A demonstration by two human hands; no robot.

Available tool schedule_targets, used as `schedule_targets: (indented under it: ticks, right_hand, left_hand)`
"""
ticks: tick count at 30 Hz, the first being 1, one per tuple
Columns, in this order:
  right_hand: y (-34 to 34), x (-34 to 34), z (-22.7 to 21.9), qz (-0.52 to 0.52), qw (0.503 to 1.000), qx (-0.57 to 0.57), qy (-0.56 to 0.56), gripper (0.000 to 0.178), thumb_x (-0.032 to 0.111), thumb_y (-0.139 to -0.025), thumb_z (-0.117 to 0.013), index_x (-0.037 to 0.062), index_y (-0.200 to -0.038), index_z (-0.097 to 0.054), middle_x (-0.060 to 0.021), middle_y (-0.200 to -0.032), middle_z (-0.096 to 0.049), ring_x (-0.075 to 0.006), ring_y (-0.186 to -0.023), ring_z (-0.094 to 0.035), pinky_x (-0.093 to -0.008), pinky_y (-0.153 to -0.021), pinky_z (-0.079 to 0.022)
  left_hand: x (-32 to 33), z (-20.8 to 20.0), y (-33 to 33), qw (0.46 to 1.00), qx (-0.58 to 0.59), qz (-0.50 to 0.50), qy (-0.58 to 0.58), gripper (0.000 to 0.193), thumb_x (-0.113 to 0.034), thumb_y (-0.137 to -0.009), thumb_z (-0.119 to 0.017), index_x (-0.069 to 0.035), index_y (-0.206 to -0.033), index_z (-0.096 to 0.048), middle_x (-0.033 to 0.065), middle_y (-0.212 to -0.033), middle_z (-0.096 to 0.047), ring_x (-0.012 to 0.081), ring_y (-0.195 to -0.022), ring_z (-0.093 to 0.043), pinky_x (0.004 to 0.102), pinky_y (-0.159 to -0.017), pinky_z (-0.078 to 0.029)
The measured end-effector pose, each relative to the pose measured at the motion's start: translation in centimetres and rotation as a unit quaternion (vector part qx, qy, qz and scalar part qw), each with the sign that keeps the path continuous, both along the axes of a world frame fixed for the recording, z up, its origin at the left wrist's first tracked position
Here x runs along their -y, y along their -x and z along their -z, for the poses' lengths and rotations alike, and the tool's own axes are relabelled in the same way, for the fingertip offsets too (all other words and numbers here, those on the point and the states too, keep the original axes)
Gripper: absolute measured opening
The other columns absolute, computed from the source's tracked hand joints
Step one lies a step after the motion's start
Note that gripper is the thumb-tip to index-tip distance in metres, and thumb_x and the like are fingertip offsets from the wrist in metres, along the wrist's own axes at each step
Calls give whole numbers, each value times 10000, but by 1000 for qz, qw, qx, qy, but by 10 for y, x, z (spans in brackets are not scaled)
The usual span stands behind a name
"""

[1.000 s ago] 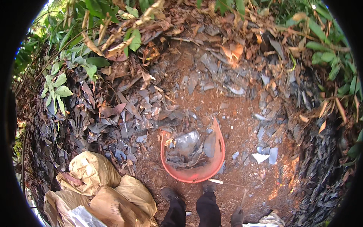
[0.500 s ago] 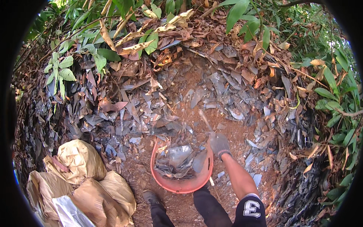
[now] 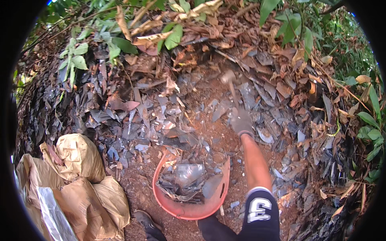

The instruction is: The person scoops broken glass and debris from the ground into a red dustpan using a small hand shovel. They then pour the collected debris into a large sack and repeat the process with another sack.

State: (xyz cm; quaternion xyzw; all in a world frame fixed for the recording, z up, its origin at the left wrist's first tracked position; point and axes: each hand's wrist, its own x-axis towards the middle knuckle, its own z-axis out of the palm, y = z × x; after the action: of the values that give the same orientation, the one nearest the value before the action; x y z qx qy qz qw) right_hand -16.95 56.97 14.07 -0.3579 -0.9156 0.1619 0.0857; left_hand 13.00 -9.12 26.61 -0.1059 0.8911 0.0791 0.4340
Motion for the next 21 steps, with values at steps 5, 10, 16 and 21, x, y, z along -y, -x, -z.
schedule_targets:
  ticks: [5, 10, 16, 21]
  right_hand:
    - [-135, 77, -20, 139, 933, 63, 325, 667, 567, -979, -393, -10, -1283, -532, -256, -1176, -583, -394, -1144, -544, -444, -997, -428]
    - [-355, 210, -130, 282, 849, 90, 438, 487, 437, -963, -508, 13, -1200, -550, -183, -1031, -638, -300, -888, -661, -474, -755, -566]
    - [-581, 341, -168, 377, 756, 167, 508, 405, 415, -961, -561, 87, -1199, -560, -123, -911, -668, -274, -663, -663, -471, -585, -566]
    - [-591, 413, -211, 378, 725, 234, 526, 432, 408, -940, -580, 54, -1187, -567, -116, -926, -659, -240, -638, -654, -407, -543, -557]
  left_hand:
    - [43, -42, -62, 999, 9, -47, 17, 893, -586, -841, -632, 53, -1414, -388, 382, -1299, -510, 480, -1207, -535, 538, -1010, -440]
    - [106, -89, -152, 994, 25, -101, 20, 890, -585, -842, -630, 55, -1411, -390, 384, -1293, -515, 482, -1201, -542, 535, -1006, -446]
    - [164, -102, -184, 995, -59, -81, -30, 914, -638, -795, -636, 45, -1374, -456, 344, -1293, -544, 472, -1209, -543, 548, -1012, -440]
    - [173, -107, -172, 996, -52, -58, -45, 909, -678, -783, -617, 38, -1330, -500, 316, -1203, -611, 470, -1122, -599, 519, -954, -488]
